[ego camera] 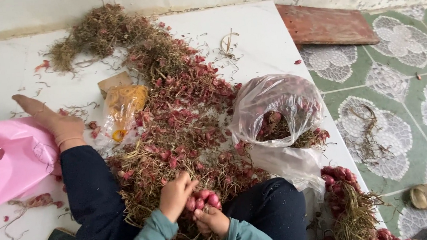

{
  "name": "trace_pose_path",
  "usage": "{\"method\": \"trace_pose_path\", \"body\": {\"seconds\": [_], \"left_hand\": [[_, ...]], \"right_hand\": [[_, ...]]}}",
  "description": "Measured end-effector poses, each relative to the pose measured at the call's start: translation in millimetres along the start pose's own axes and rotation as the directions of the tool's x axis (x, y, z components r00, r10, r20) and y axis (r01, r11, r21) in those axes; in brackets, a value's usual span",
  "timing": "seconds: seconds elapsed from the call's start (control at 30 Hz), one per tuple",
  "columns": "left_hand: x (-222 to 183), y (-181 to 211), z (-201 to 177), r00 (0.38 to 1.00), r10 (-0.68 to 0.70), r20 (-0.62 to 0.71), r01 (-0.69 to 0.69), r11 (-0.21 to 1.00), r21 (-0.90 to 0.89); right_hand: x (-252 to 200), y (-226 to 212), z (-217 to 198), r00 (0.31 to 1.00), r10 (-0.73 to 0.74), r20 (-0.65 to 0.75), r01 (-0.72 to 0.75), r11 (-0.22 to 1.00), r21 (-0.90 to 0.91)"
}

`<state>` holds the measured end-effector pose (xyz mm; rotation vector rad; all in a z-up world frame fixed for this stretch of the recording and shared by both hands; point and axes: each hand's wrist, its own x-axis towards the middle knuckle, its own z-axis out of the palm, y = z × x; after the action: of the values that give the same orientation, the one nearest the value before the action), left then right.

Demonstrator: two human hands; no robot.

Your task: Detaching shallots from dried stalks and sorting them into a plastic bag

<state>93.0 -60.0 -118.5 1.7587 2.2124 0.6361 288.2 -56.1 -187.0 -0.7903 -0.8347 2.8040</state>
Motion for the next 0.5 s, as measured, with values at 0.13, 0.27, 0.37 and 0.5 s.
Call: {"method": "trace_pose_path", "body": {"seconds": [0.13, 0.27, 0.37, 0.5], "left_hand": [[82, -7, 4, 0.998, 0.037, -0.057, -0.031, 0.995, 0.099], [164, 15, 31, 0.988, -0.043, 0.151, 0.057, 0.994, -0.090], [193, 25, 60, 0.961, -0.076, 0.268, 0.073, 0.997, 0.023], [191, 77, 0, 0.742, -0.530, 0.409, 0.667, 0.646, -0.371]], "right_hand": [[-6, -6, 11, 0.997, -0.038, 0.064, 0.037, 0.999, 0.027], [-7, -11, 12, 0.999, -0.045, -0.009, 0.045, 0.998, -0.039], [-9, -19, 12, 0.996, 0.030, -0.079, -0.027, 0.999, 0.039], [-17, -25, 12, 0.999, 0.052, 0.005, -0.052, 0.998, 0.036]]}}
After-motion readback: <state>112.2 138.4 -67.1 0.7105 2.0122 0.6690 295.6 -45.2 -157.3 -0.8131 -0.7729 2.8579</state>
